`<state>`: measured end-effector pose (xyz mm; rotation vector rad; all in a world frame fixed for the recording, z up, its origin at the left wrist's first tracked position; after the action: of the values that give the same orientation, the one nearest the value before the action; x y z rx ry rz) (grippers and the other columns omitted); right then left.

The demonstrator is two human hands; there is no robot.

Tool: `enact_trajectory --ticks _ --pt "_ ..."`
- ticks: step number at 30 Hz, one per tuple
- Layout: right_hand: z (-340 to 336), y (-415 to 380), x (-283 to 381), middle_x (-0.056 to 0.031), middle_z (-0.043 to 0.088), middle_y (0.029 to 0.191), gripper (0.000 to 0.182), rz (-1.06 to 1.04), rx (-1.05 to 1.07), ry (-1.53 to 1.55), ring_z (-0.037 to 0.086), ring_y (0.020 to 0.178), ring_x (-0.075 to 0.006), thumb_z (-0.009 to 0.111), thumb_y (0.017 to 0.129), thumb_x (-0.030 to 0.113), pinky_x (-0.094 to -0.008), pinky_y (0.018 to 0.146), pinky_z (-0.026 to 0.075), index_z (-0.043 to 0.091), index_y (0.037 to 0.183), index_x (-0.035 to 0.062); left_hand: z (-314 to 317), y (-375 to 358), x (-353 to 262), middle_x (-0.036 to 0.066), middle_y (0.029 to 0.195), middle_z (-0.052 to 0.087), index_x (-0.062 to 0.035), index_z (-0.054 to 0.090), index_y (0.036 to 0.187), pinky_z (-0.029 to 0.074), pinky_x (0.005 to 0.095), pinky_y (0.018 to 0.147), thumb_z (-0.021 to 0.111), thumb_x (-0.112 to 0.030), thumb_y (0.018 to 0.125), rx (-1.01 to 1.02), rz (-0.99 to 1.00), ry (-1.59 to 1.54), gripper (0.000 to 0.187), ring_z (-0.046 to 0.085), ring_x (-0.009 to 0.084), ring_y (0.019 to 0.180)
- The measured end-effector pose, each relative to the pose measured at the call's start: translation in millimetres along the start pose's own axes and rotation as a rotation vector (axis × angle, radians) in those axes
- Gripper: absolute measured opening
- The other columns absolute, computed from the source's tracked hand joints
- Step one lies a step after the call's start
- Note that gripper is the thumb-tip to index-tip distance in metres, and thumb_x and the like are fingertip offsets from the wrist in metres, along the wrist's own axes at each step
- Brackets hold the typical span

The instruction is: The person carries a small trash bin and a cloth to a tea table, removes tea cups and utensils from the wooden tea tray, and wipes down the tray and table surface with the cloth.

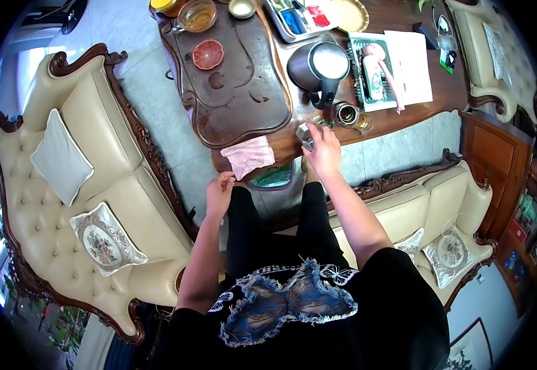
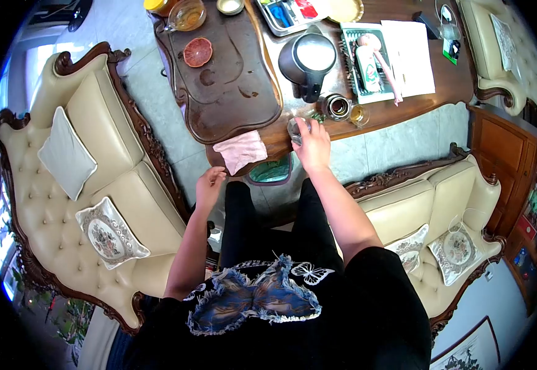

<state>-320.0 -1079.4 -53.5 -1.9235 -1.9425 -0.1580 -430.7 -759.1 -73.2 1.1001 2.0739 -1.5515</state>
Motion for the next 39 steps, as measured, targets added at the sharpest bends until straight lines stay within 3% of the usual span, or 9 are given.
enact_trajectory --ticks 6,14,18,26,29,33,36,39 --pt "8 9 -2 -0.0092 0.059 0.128 0.075 0.002 -0.004 -0.038 0.059 0.112 -0.0300 0.086 0.066 0.017 -0.0433 0.093 0.049 0.057 0.135 0.0210 6 1 -14 0.008 0.101 0.075 -0.0042 0.067 0.117 0.054 0.0294 0.080 0.059 -0.004 0.096 0.023 -0.023 0.135 0.022 0.071 0.0152 0.091" --pt "8 25 8 -0.0085 0.061 0.124 0.073 -0.034 -0.032 -0.127 0.055 0.114 -0.0285 0.087 0.065 0.019 -0.0418 0.095 0.045 0.060 0.133 0.0186 13 10 -15 0.007 0.096 0.074 -0.0042 0.067 0.116 0.054 0.0300 0.080 0.061 -0.002 0.095 0.014 0.033 0.078 0.023 0.070 0.0152 0.087" --pt "15 28 5 -0.0087 0.061 0.123 0.074 -0.050 -0.023 -0.131 0.054 0.114 -0.0288 0.087 0.064 0.019 -0.0418 0.095 0.045 0.060 0.133 0.0187 9 12 -26 0.011 0.097 0.074 -0.0018 0.068 0.114 0.055 0.0308 0.076 0.061 0.002 0.090 -0.019 0.075 0.097 0.025 0.070 0.0176 0.082" --pt "26 26 3 -0.0089 0.060 0.126 0.074 -0.060 0.052 -0.166 0.054 0.116 -0.0292 0.088 0.066 0.021 -0.0429 0.098 0.044 0.058 0.135 0.0192 0 24 -29 0.012 0.097 0.074 -0.0014 0.067 0.116 0.055 0.0302 0.077 0.061 0.000 0.092 -0.008 0.049 0.089 0.025 0.071 0.0180 0.085" --pt "28 25 5 -0.0093 0.059 0.128 0.075 -0.019 0.061 -0.182 0.052 0.119 -0.0297 0.087 0.067 0.020 -0.0431 0.100 0.042 0.057 0.136 0.0193 -3 40 -26 0.010 0.099 0.075 -0.0016 0.067 0.116 0.055 0.0298 0.082 0.059 -0.005 0.097 -0.006 0.061 0.115 0.021 0.072 0.0167 0.089" --pt "26 27 7 -0.0089 0.058 0.128 0.078 -0.004 0.082 -0.180 0.052 0.120 -0.0313 0.087 0.067 0.017 -0.0439 0.100 0.043 0.056 0.138 0.0213 -5 87 -27 0.011 0.104 0.073 0.0012 0.062 0.122 0.055 0.0291 0.084 0.053 0.000 0.099 0.005 0.089 -0.089 0.025 0.071 0.0174 0.092" --pt "25 26 7 -0.0112 0.057 0.130 0.081 -0.021 0.119 -0.200 0.051 0.120 -0.0328 0.086 0.068 0.018 -0.0447 0.102 0.041 0.052 0.142 0.0192 -16 119 -62 0.011 0.108 0.070 0.0017 0.056 0.130 0.056 0.0302 0.086 0.049 0.000 0.101 0.013 0.093 -0.278 0.030 0.070 0.0195 0.094" --pt "17 24 13 -0.0149 0.049 0.141 0.085 -0.046 0.116 -0.104 0.047 0.127 -0.0357 0.083 0.070 0.011 -0.0476 0.108 0.037 0.047 0.147 0.0178 -30 159 -91 0.013 0.110 0.070 0.0020 0.049 0.138 0.057 0.0311 0.084 0.049 -0.005 0.103 -0.077 0.008 -0.457 0.036 0.070 0.0198 0.095"
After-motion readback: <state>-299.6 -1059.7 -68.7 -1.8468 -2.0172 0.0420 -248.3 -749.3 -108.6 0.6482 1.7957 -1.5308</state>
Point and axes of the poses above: each hand's wrist, its own y-axis towards the middle knuckle, its own z-axis out of the palm, x = y × z, the point moved 4 cm from there along y, towards the middle knuckle
